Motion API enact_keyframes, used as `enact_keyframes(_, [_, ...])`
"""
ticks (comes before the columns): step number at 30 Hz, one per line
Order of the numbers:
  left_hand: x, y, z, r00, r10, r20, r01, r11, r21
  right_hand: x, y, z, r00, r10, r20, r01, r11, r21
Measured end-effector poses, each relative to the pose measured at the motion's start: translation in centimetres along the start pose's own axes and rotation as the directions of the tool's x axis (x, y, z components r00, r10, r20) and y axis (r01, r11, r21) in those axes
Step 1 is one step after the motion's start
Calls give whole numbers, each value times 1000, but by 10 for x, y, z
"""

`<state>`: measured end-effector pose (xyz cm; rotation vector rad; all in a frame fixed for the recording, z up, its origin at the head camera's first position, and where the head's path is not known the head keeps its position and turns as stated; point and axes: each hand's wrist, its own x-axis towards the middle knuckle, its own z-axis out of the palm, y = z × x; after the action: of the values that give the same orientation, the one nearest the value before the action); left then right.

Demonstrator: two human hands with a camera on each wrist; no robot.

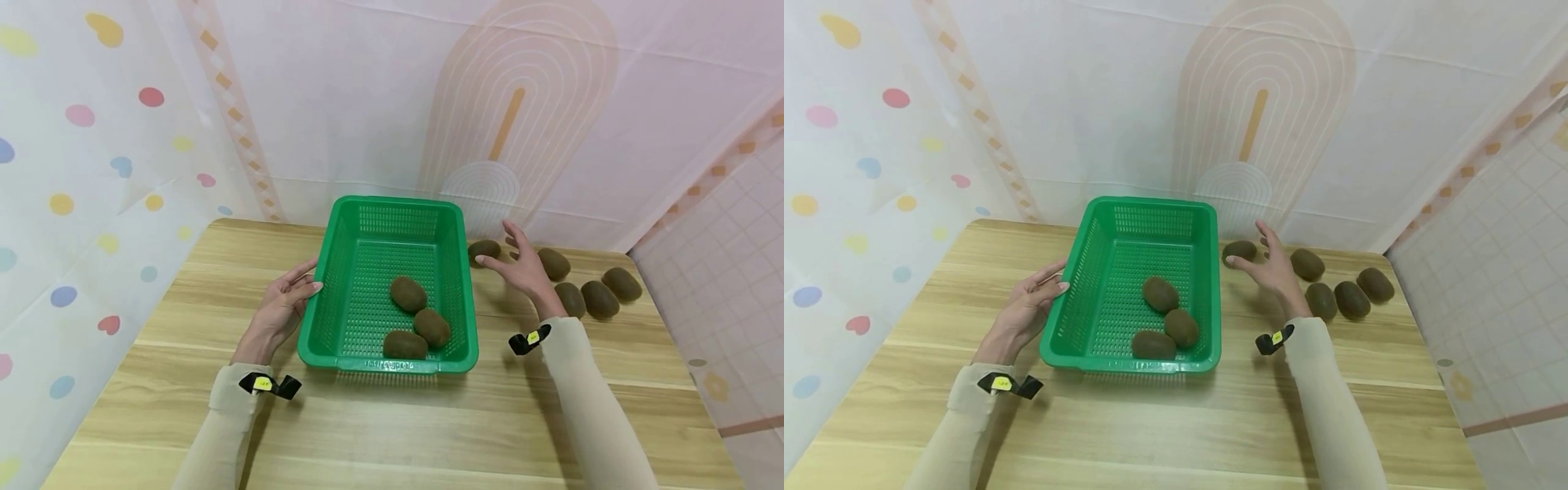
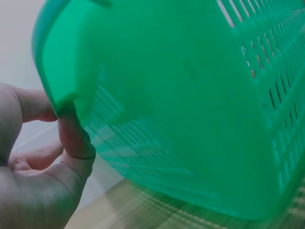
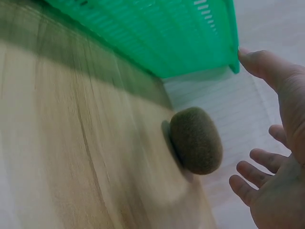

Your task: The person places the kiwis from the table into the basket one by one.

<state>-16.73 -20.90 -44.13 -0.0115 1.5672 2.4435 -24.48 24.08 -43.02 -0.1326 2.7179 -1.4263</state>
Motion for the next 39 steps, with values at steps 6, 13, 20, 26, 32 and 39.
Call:
enact_keyframes(6, [0, 0, -1, 1000, 4, 1, -4, 1000, 2, 11, 7, 4, 998, 64, 25, -64, 998, 2])
enact_keyframes(13, [1, -1, -2, 1000, -2, -6, 2, 1000, 3, 25, 15, 16, 998, 60, 21, -61, 998, 22])
enact_keyframes(20, [1, -3, -2, 1000, 0, 4, 0, 1000, -16, 33, 24, 28, 998, 47, -46, -46, 999, 25])
enact_keyframes(26, [1, -3, -1, 1000, -1, 8, 1, 1000, -14, 34, 30, 33, 990, 49, -132, -44, 998, 39])
enact_keyframes(32, [1, -2, -2, 1000, -1, 8, 1, 1000, -22, 33, 31, 34, 988, 75, -137, -73, 997, 18])
enact_keyframes(39, [0, -2, 0, 1000, -6, -2, 6, 1000, -14, 30, 25, 33, 989, 94, -113, -91, 995, 36])
